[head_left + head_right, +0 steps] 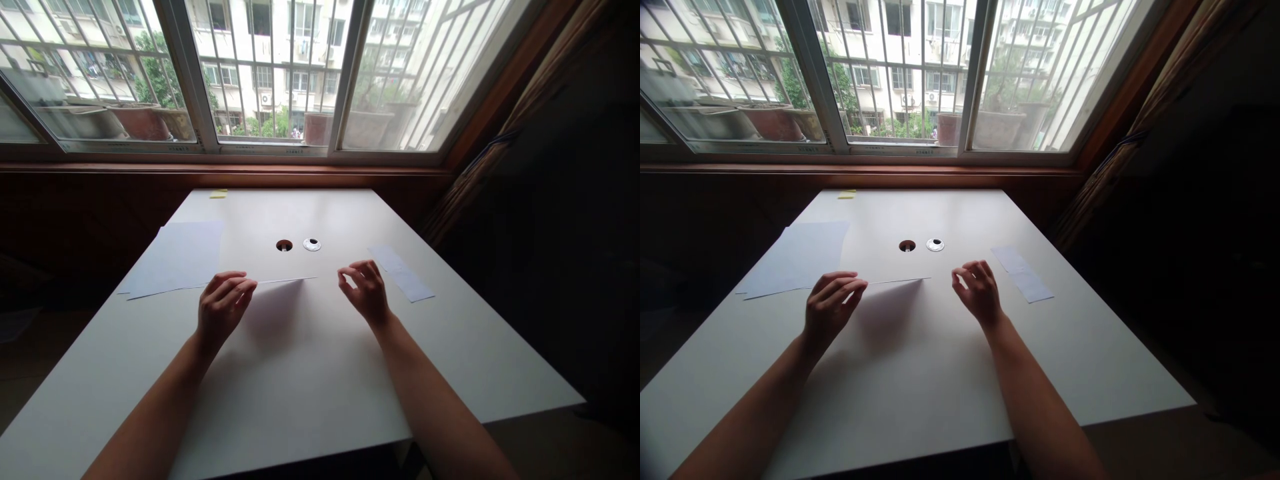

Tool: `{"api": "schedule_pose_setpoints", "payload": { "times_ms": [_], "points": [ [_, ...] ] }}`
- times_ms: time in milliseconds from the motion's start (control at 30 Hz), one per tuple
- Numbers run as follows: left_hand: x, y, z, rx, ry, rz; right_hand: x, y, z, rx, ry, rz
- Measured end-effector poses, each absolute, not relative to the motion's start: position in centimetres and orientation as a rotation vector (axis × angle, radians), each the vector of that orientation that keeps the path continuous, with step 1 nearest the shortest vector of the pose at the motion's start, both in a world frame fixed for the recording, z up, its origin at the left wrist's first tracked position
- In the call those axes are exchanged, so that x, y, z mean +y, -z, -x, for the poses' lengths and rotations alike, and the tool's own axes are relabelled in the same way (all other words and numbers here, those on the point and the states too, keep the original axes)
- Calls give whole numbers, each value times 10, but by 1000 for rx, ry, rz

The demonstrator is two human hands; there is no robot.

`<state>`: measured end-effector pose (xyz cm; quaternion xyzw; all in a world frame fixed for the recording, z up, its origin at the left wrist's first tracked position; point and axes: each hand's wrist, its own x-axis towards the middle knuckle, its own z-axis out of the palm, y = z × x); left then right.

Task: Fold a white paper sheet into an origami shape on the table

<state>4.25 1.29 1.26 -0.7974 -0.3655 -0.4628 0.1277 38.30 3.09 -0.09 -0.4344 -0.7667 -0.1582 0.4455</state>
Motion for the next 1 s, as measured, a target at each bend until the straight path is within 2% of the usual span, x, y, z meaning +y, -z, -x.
{"api": "schedule_pose_setpoints", "payload": {
  "times_ms": [233, 533, 1000],
  "points": [
    [10, -11, -54, -969, 1268, 2427, 15, -4, -336, -2204, 393, 951],
    [2, -18, -66, -981, 940, 2454, 9, -5, -314, -2318, 465, 938],
    [1, -20, -68, -929, 928, 2486, 6, -10, -316, -2323, 432, 914]
  ]
}}
